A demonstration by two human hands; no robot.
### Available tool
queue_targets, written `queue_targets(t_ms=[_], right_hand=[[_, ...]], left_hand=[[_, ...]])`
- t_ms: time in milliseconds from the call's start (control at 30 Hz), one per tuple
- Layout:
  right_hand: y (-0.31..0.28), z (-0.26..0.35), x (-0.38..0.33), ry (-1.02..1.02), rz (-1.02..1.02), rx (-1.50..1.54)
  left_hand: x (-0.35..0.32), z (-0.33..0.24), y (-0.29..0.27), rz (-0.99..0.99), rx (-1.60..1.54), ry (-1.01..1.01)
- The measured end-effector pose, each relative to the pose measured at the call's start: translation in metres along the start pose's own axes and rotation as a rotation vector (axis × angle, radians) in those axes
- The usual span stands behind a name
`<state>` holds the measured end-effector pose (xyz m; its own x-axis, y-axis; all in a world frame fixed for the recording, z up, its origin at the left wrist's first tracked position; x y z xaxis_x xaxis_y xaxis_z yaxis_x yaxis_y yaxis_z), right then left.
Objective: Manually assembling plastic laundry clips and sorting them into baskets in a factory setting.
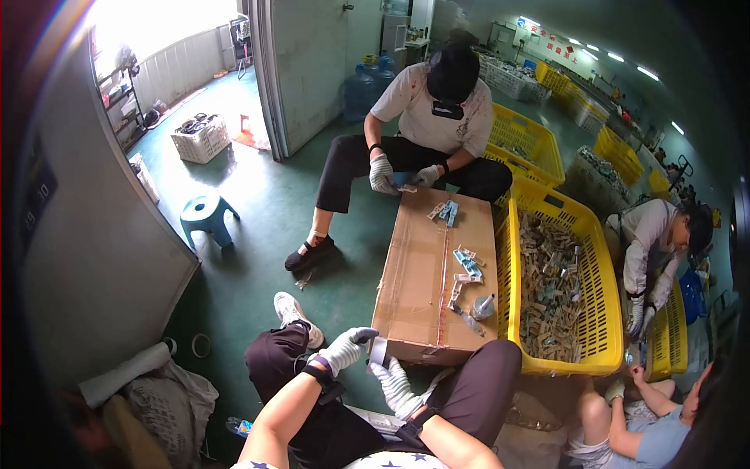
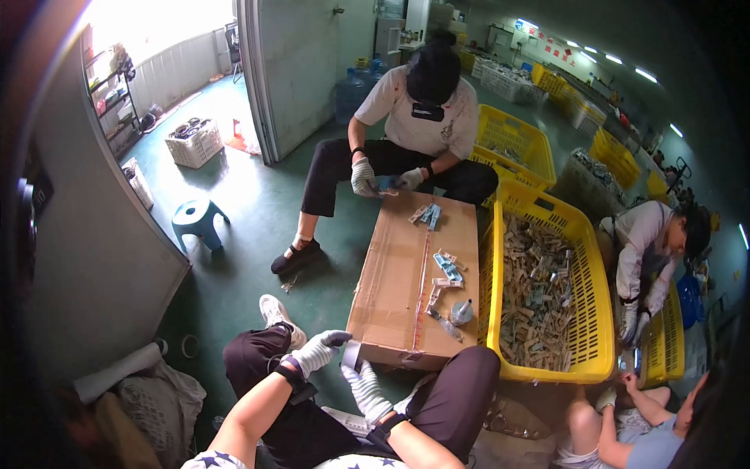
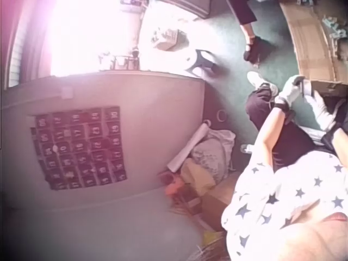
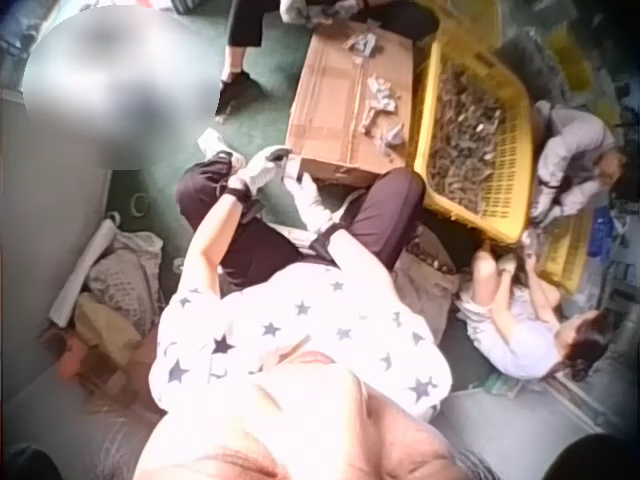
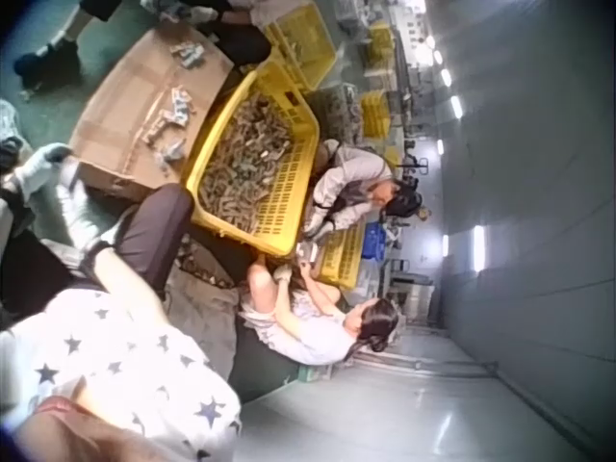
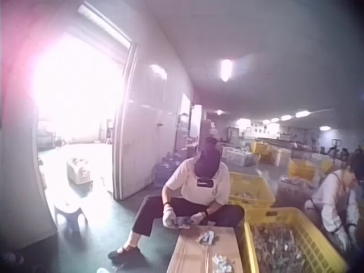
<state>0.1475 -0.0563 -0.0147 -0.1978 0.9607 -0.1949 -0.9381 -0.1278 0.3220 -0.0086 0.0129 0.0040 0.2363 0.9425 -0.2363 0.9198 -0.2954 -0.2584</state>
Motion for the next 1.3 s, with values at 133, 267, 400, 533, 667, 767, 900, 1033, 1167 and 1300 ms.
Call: queue_targets(t_ms=[133, 267, 400, 533, 667, 767, 900, 1033, 1167, 1300], right_hand=[[0.002, 0.003, 0.001, -0.004, 0.007, -0.070], [0.004, 0.009, 0.001, 0.038, 0.032, 0.029], [0.004, 0.023, 0.004, 0.042, 0.059, 0.018], [0.006, 0.033, 0.002, 0.004, 0.106, -0.070], [0.004, 0.027, -0.006, 0.080, 0.181, -0.100], [0.000, 0.014, -0.007, 0.050, 0.229, -0.088], [0.009, 0.015, -0.015, 0.084, 0.233, 0.002], [0.006, 0.017, -0.017, 0.066, 0.242, -0.010], [-0.011, 0.045, -0.028, -0.095, 0.211, -0.215], [-0.071, 0.142, -0.067, -0.356, 0.041, -0.361]], left_hand=[[-0.011, 0.001, -0.002, 0.133, -0.002, 0.084], [-0.007, 0.007, 0.001, 0.159, 0.005, 0.136], [-0.001, 0.001, 0.004, 0.239, -0.076, 0.049], [0.001, -0.006, 0.002, 0.275, -0.164, 0.006], [-0.002, -0.016, 0.007, 0.279, 0.040, 0.051], [-0.003, -0.013, 0.012, 0.335, -0.053, 0.043], [-0.002, 0.013, 0.018, 0.369, -0.584, -0.196], [0.005, 0.016, 0.028, 0.218, -0.570, -0.313], [0.013, 0.027, 0.030, 0.146, -0.374, -0.222], [0.012, 0.018, 0.027, 0.157, -0.523, -0.349]])
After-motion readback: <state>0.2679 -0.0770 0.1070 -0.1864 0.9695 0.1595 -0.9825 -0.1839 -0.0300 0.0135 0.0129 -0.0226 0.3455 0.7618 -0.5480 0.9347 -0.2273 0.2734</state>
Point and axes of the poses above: each hand's wrist, its own x-axis towards the middle knuckle, its own y-axis out of the palm, z = x × y, the point moved 3 cm from there along x, towards the middle knuckle, and after that the axes turned 7 degrees about -y, right-handed, at the moved point
